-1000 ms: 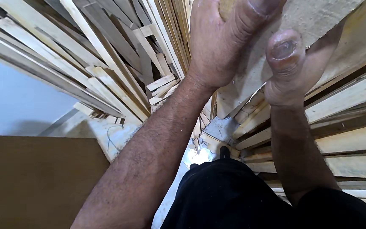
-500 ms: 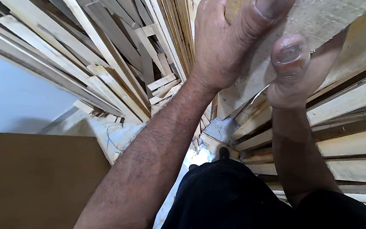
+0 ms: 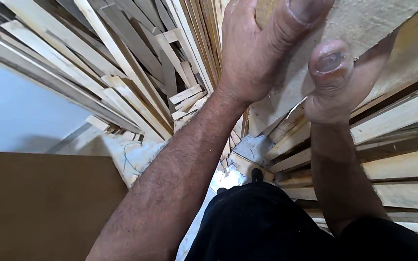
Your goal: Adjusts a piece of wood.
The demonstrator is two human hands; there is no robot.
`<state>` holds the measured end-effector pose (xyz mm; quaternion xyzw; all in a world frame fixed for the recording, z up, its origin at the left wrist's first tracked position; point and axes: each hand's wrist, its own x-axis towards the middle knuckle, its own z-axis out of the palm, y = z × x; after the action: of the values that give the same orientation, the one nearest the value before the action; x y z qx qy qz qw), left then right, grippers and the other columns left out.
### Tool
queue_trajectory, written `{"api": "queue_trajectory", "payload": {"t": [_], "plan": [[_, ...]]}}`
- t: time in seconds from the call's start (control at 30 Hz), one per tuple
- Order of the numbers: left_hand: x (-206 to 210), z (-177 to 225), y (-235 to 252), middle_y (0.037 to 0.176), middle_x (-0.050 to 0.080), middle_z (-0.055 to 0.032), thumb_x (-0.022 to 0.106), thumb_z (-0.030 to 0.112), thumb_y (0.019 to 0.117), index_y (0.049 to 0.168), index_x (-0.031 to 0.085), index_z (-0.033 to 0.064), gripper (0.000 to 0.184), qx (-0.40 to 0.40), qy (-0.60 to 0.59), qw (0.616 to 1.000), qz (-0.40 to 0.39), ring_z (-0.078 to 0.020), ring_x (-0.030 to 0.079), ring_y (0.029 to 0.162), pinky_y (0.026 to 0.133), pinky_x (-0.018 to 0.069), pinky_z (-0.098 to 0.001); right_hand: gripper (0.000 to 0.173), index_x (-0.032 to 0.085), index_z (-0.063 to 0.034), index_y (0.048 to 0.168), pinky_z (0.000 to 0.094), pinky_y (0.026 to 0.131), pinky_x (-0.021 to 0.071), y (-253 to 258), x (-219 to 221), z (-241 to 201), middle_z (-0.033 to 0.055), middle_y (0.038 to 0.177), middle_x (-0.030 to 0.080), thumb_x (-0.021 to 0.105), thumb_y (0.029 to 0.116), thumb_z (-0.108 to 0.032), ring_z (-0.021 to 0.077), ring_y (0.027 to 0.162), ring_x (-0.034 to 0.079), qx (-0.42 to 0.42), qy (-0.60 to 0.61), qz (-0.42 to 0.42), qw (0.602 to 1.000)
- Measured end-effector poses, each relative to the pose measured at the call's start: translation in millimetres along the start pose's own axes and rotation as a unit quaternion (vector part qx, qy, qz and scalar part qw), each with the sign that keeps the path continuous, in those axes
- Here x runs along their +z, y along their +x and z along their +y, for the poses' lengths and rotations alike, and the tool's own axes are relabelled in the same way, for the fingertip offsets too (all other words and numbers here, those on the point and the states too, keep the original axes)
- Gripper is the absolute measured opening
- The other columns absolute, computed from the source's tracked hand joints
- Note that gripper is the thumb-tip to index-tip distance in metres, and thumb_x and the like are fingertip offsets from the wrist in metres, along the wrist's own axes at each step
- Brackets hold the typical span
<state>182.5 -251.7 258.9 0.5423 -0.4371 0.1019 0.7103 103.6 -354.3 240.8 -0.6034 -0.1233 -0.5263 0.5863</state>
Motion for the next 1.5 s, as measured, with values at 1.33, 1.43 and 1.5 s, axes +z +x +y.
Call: {"api": "queue_trajectory", "payload": {"t": [1.33,1.43,1.5], "plan": [[-1.9,-2.5,3.0,0.085,0.067,0.0035,0.057,0.070,0.0907,0.096,0.063,0.0076,0.063,0.001,0.003,1.000,-0.004,-0.0030,0.067,0.084,0.079,0.0584,-0.0264,0.105,0.034,0.0125,0.138,0.0322,0.105,0.0532,2.3,-0.1,2.7,0.0097,0.125,0.056,0.084,0.0770,-0.056,0.0126,0.118,0.060,-0.003,-0.026,-0.004,1.000],[-1.6,-1.7,2.5,0.087,0.068,0.0017,0.057,0.070,0.0906,0.098,0.064,0.0055,0.065,-0.007,0.001,1.000,-0.006,-0.0046,0.067,0.086,0.081,0.0587,-0.0275,0.103,0.035,0.0116,0.137,0.0320,0.104,0.0542,1.6,-0.4,2.1,0.0085,0.123,0.057,0.084,0.0773,-0.056,0.0121,0.116,0.061,-0.004,-0.023,-0.003,1.000],[-1.0,-0.4,2.3,0.089,0.068,0.0012,0.058,0.069,0.0904,0.099,0.064,0.0049,0.065,-0.017,-0.004,1.000,-0.006,-0.0051,0.068,0.087,0.082,0.0588,-0.0273,0.102,0.035,0.0111,0.138,0.0310,0.104,0.0537,0.5,-0.4,2.0,0.0070,0.123,0.057,0.082,0.0787,-0.056,0.0107,0.117,0.061,-0.014,-0.027,-0.004,1.000]]}}
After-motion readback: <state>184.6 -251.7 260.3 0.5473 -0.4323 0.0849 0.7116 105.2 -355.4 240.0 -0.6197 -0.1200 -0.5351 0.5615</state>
